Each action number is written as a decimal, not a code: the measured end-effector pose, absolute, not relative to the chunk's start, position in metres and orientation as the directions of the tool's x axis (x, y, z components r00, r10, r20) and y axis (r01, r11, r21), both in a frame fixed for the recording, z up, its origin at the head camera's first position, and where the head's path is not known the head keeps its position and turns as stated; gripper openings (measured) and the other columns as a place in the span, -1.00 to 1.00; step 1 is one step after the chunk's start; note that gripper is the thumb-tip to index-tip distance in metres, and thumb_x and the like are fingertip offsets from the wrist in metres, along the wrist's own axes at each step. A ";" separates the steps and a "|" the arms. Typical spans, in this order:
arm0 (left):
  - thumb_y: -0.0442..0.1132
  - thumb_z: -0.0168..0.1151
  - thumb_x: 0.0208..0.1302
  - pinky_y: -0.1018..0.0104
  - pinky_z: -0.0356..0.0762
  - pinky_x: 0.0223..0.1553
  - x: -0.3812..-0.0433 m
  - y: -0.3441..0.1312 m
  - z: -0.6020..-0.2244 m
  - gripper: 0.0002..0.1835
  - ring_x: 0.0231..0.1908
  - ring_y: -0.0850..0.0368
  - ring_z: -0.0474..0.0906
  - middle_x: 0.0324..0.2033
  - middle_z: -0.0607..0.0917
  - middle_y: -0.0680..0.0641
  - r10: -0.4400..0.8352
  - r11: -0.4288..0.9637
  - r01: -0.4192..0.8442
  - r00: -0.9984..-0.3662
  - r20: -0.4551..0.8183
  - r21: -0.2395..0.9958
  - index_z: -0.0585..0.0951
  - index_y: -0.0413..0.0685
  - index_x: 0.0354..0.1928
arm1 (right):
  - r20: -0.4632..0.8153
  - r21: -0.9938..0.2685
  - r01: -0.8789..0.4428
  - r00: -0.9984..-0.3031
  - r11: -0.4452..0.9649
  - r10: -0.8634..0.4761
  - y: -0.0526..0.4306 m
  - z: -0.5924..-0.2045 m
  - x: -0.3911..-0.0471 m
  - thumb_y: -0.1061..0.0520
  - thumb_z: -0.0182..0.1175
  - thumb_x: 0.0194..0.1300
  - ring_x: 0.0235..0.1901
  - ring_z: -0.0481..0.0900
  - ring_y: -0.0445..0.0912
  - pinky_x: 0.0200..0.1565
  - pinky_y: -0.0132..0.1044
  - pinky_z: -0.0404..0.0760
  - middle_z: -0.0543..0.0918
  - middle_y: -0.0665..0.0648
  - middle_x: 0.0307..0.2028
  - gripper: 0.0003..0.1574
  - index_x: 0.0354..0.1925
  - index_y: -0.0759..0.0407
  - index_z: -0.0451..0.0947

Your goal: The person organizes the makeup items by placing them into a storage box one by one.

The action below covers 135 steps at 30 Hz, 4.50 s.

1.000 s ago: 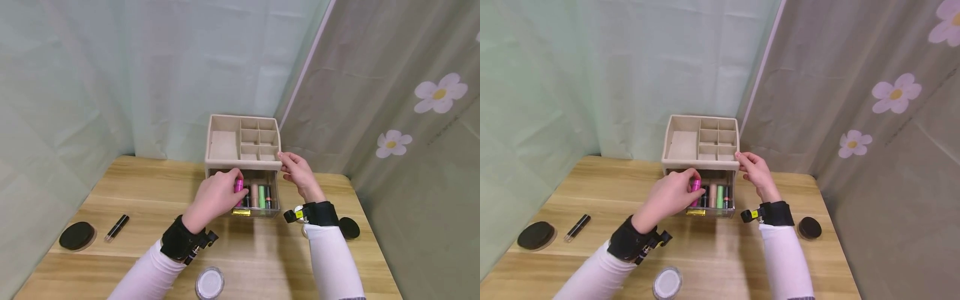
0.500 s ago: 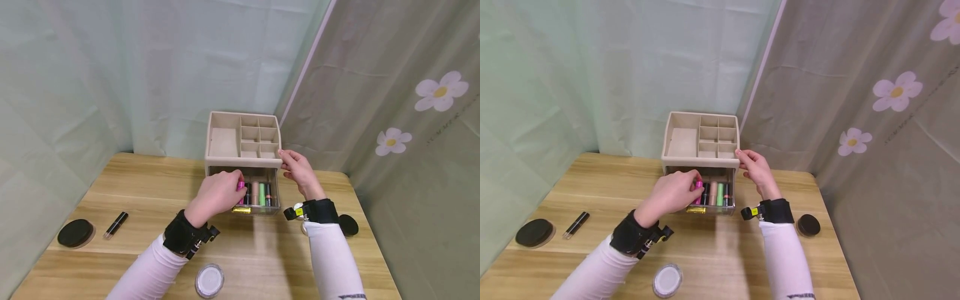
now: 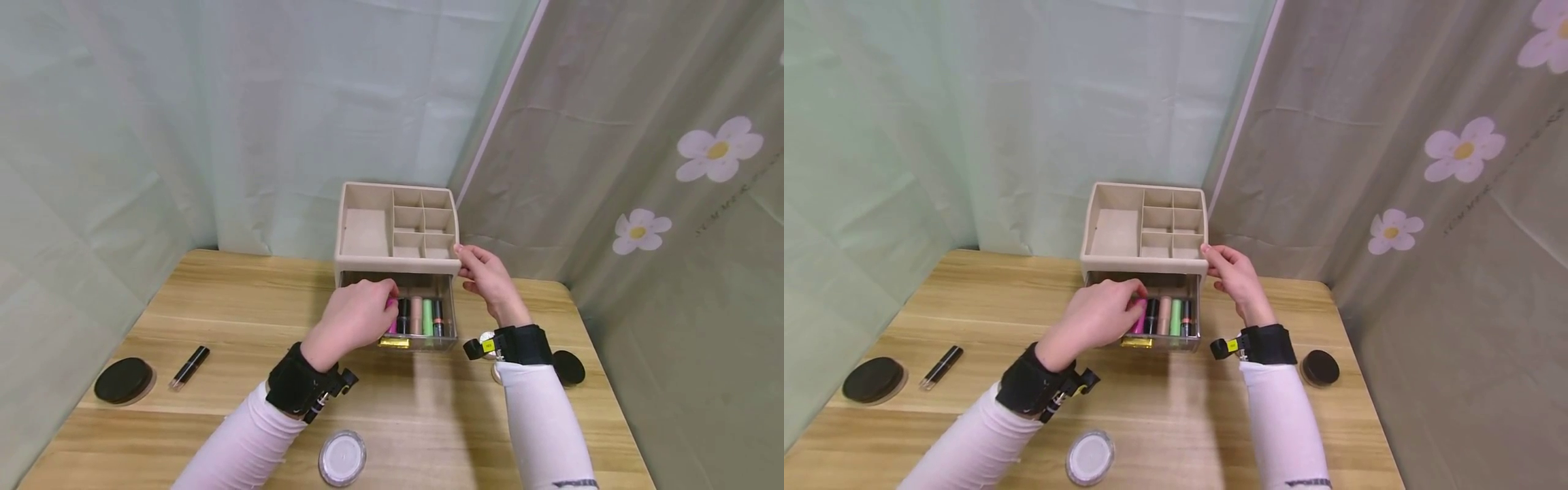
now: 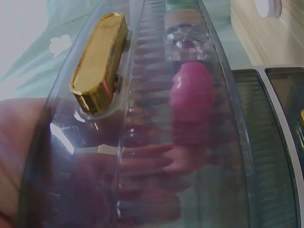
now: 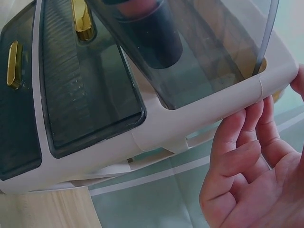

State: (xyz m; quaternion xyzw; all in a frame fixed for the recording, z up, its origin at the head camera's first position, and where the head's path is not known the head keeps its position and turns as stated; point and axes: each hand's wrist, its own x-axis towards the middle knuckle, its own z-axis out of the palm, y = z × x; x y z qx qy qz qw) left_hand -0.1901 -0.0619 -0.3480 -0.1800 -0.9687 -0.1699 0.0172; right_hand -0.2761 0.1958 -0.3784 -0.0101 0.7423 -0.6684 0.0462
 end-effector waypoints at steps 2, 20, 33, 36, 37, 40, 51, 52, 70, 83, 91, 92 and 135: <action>-0.19 0.19 0.53 0.23 0.40 -0.57 -0.190 -0.062 -0.348 -0.77 -0.57 0.19 0.49 -0.57 0.56 0.12 0.341 0.877 0.352 -0.935 0.093 0.327 0.72 -0.02 0.08 | -0.064 -0.992 0.055 -0.995 0.117 -0.075 0.196 -0.379 -0.275 -0.23 0.24 0.57 -0.23 0.53 -0.14 -0.27 -0.35 0.48 0.60 0.00 -0.27 -0.51 0.05 0.16 0.60; -0.20 0.09 0.62 0.21 0.45 -0.54 -0.193 -0.060 -0.352 -0.76 -0.50 0.16 0.54 -0.48 0.61 0.11 0.323 0.876 0.341 -0.940 0.110 0.340 0.72 0.02 0.08 | -0.084 -0.989 0.074 -0.994 0.130 -0.073 0.196 -0.382 -0.278 -0.26 0.23 0.57 -0.17 0.55 -0.10 -0.24 -0.32 0.48 0.63 0.02 -0.22 -0.43 0.10 0.21 0.58; -0.23 0.06 0.64 0.25 0.41 -0.58 -0.196 -0.061 -0.355 -0.75 -0.57 0.18 0.49 -0.51 0.59 0.10 0.310 0.872 0.344 -0.939 0.150 0.348 0.72 -0.01 0.09 | -0.074 -0.990 0.063 -0.994 0.130 -0.082 0.196 -0.386 -0.286 -0.28 0.22 0.57 -0.18 0.54 -0.08 -0.24 -0.32 0.47 0.63 0.02 -0.24 -0.43 0.06 0.19 0.60; -0.24 0.06 0.64 0.25 0.41 -0.58 -0.197 -0.061 -0.355 -0.76 -0.57 0.18 0.48 -0.51 0.59 0.09 0.314 0.864 0.356 -0.934 0.174 0.355 0.72 -0.04 0.07 | -0.072 -0.989 0.060 -0.994 0.137 -0.083 0.196 -0.386 -0.287 -0.29 0.22 0.57 -0.18 0.56 -0.09 -0.24 -0.32 0.47 0.64 0.02 -0.23 -0.41 0.09 0.20 0.59; -0.25 0.06 0.64 0.25 0.42 -0.58 -0.197 -0.061 -0.355 -0.76 -0.57 0.18 0.48 -0.51 0.59 0.09 0.316 0.860 0.362 -0.931 0.182 0.359 0.72 -0.04 0.06 | -0.072 -0.988 0.059 -0.994 0.139 -0.084 0.197 -0.386 -0.287 -0.29 0.22 0.57 -0.17 0.56 -0.09 -0.23 -0.32 0.47 0.65 0.02 -0.23 -0.40 0.10 0.21 0.59; -0.27 0.08 0.63 0.24 0.43 -0.57 -0.198 -0.061 -0.356 -0.77 -0.58 0.17 0.47 -0.51 0.62 0.06 0.325 0.847 0.380 -0.923 0.205 0.372 0.73 -0.07 0.03 | -0.073 -0.989 0.061 -0.993 0.134 -0.089 0.198 -0.387 -0.288 -0.28 0.22 0.57 -0.17 0.57 -0.09 -0.25 -0.33 0.47 0.65 0.00 -0.25 -0.41 0.11 0.22 0.59; -0.31 0.11 0.60 0.20 0.52 -0.50 -0.200 -0.065 -0.356 -0.78 -0.57 0.19 0.49 -0.43 0.71 0.05 0.333 0.812 0.425 -0.900 0.280 0.401 0.76 -0.05 -0.03 | -0.069 -0.992 0.058 -0.993 0.111 -0.095 0.197 -0.386 -0.296 -0.27 0.23 0.56 -0.30 0.51 -0.17 -0.32 -0.37 0.46 0.56 -0.02 -0.35 -0.44 0.08 0.20 0.57; -0.31 0.12 0.60 0.20 0.52 -0.50 -0.201 -0.065 -0.356 -0.78 -0.57 0.19 0.49 -0.43 0.71 0.06 0.335 0.808 0.429 -0.899 0.283 0.404 0.76 -0.04 -0.03 | -0.068 -0.993 0.058 -0.993 0.108 -0.095 0.197 -0.386 -0.297 -0.26 0.23 0.56 -0.31 0.51 -0.17 -0.32 -0.36 0.46 0.56 -0.02 -0.35 -0.44 0.08 0.20 0.57; -0.40 0.35 0.44 0.37 0.58 -0.42 -0.168 -0.127 -0.366 -0.88 -0.46 0.37 0.54 -0.32 0.78 0.09 0.351 0.524 0.689 -0.711 0.610 0.501 0.79 -0.09 -0.08 | -0.071 -0.989 0.058 -0.993 0.137 -0.091 0.212 -0.386 -0.295 -0.28 0.21 0.58 -0.26 0.49 -0.18 -0.26 -0.34 0.47 0.55 -0.02 -0.30 -0.40 0.11 0.22 0.55; -0.15 0.25 0.57 0.09 0.60 -0.31 -0.140 -0.285 -0.431 -0.72 -0.21 -0.13 0.72 -0.18 0.79 -0.18 -0.058 0.843 0.116 -0.952 0.302 0.526 0.73 -0.21 0.07 | -0.062 -0.994 0.054 -0.995 0.096 -0.081 0.212 -0.389 -0.290 -0.23 0.22 0.59 -0.28 0.50 -0.15 -0.30 -0.37 0.47 0.56 -0.03 -0.34 -0.55 -0.04 0.13 0.58; -0.18 0.36 0.46 -0.20 0.61 -0.27 -0.137 -0.317 -0.468 -0.64 -0.13 -0.35 0.67 -0.09 0.71 -0.40 -0.118 0.879 -0.017 -0.976 0.183 0.477 0.69 -0.35 0.09 | -0.058 -0.993 0.050 -0.996 0.108 -0.069 0.213 -0.385 -0.288 -0.25 0.21 0.60 -0.30 0.49 -0.20 -0.30 -0.37 0.46 0.56 -0.04 -0.33 -0.48 0.05 0.19 0.57; -0.19 0.37 0.45 -0.23 0.61 -0.26 -0.139 -0.318 -0.471 -0.63 -0.10 -0.38 0.66 -0.06 0.69 -0.43 -0.117 0.882 -0.024 -0.978 0.170 0.470 0.68 -0.37 0.10 | -0.059 -0.993 0.052 -0.996 0.107 -0.067 0.213 -0.385 -0.288 -0.25 0.21 0.60 -0.30 0.49 -0.20 -0.30 -0.37 0.45 0.56 -0.05 -0.33 -0.48 0.06 0.19 0.57; -0.27 0.37 0.40 -0.14 0.57 -0.42 -0.153 -0.333 -0.501 -0.52 -0.16 -0.41 0.65 0.05 0.62 -0.57 -0.158 0.912 -0.184 -0.982 -0.101 0.366 0.56 -0.43 0.24 | -0.069 -0.992 0.064 -0.997 0.106 -0.038 0.208 -0.384 -0.287 -0.24 0.26 0.56 -0.23 0.54 -0.12 -0.34 -0.38 0.44 0.63 -0.01 -0.28 -0.50 0.03 0.17 0.60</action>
